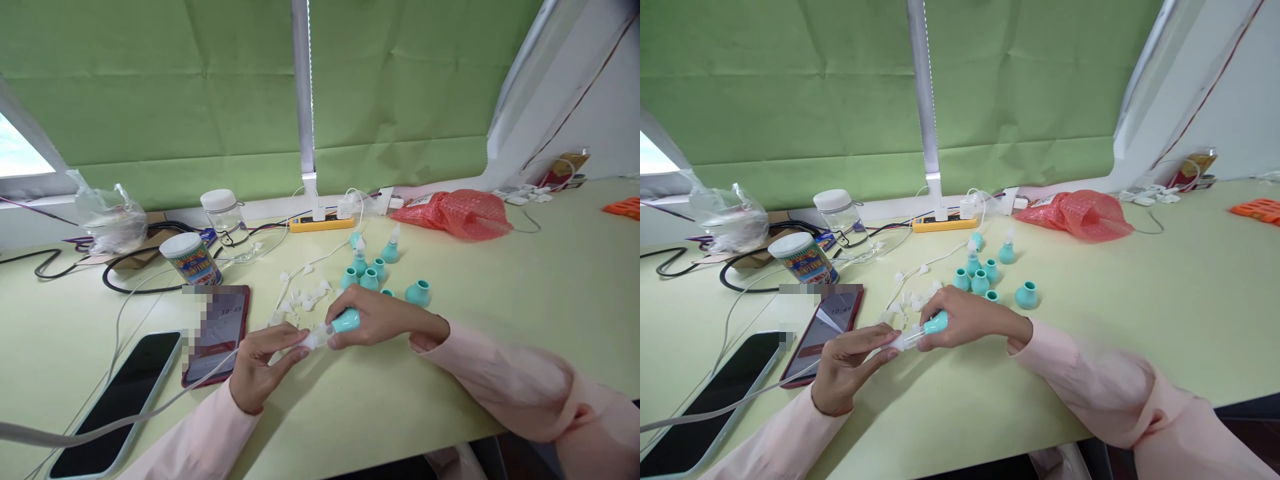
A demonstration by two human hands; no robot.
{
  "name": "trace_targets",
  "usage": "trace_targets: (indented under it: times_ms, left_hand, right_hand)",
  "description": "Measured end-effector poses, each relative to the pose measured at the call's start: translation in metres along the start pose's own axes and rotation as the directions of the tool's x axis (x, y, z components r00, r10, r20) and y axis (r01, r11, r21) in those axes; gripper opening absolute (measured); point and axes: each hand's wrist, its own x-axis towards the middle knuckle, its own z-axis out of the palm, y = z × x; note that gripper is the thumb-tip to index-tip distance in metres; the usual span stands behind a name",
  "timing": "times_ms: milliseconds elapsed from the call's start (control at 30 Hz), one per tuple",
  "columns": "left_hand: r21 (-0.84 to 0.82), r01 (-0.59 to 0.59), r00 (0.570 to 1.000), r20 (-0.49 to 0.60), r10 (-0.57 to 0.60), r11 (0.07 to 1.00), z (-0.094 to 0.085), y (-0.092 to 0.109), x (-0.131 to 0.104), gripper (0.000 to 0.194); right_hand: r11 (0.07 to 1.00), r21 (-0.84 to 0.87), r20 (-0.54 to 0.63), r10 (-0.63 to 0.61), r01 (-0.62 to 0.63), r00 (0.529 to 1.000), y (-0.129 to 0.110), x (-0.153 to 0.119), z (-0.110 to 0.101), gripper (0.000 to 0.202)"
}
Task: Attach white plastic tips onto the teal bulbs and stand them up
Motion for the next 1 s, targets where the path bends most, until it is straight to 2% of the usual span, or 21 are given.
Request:
trace_targets:
  times_ms: [100, 200, 467, 567, 633, 667, 733, 833, 933, 1000]
  left_hand:
    - [0.002, -0.041, 0.999, 0.003, 0.041, 0.999, -0.001, 0.000, 0.000, 0.032]
    - [0.016, -0.054, 0.998, -0.023, 0.054, 0.998, -0.003, -0.001, 0.000, 0.031]
    - [0.092, -0.210, 0.976, -0.044, 0.214, 0.973, -0.003, -0.003, -0.001, 0.038]
    - [0.089, -0.216, 0.972, -0.075, 0.223, 0.972, -0.003, -0.002, -0.002, 0.037]
    - [0.064, -0.163, 0.980, -0.107, 0.169, 0.985, -0.003, -0.002, -0.002, 0.034]
    - [0.043, -0.110, 0.985, -0.130, 0.115, 0.993, -0.003, -0.002, -0.002, 0.031]
    - [-0.020, 0.026, 0.985, -0.168, -0.029, 0.999, -0.004, -0.002, -0.002, 0.025]
    - [-0.120, 0.208, 0.954, -0.194, -0.229, 0.971, -0.005, -0.003, -0.002, 0.020]
    - [-0.169, 0.291, 0.930, -0.180, -0.320, 0.942, -0.006, -0.002, -0.001, 0.018]
    - [-0.153, 0.303, 0.936, -0.140, -0.324, 0.941, -0.006, -0.002, -0.001, 0.016]
  right_hand:
    - [0.965, 0.216, 0.142, 0.120, -0.149, 0.983, 0.003, 0.003, -0.001, 0.026]
    - [0.874, 0.402, 0.250, 0.182, -0.273, 0.951, 0.006, 0.006, 0.000, 0.030]
    - [0.693, 0.613, 0.358, 0.186, -0.381, 0.915, 0.012, 0.011, 0.005, 0.027]
    - [0.616, 0.656, 0.443, 0.153, -0.436, 0.883, 0.012, 0.011, 0.006, 0.027]
    - [0.596, 0.665, 0.465, 0.140, -0.450, 0.874, 0.011, 0.011, 0.007, 0.028]
    - [0.599, 0.671, 0.444, 0.146, -0.436, 0.884, 0.010, 0.011, 0.007, 0.028]
    - [0.622, 0.680, 0.371, 0.165, -0.388, 0.914, 0.007, 0.010, 0.010, 0.028]
    - [0.664, 0.677, 0.267, 0.183, -0.319, 0.946, 0.005, 0.008, 0.014, 0.029]
    - [0.725, 0.626, 0.208, 0.197, -0.286, 0.958, 0.003, 0.006, 0.016, 0.030]
    - [0.786, 0.558, 0.179, 0.200, -0.267, 0.963, 0.003, 0.005, 0.016, 0.030]
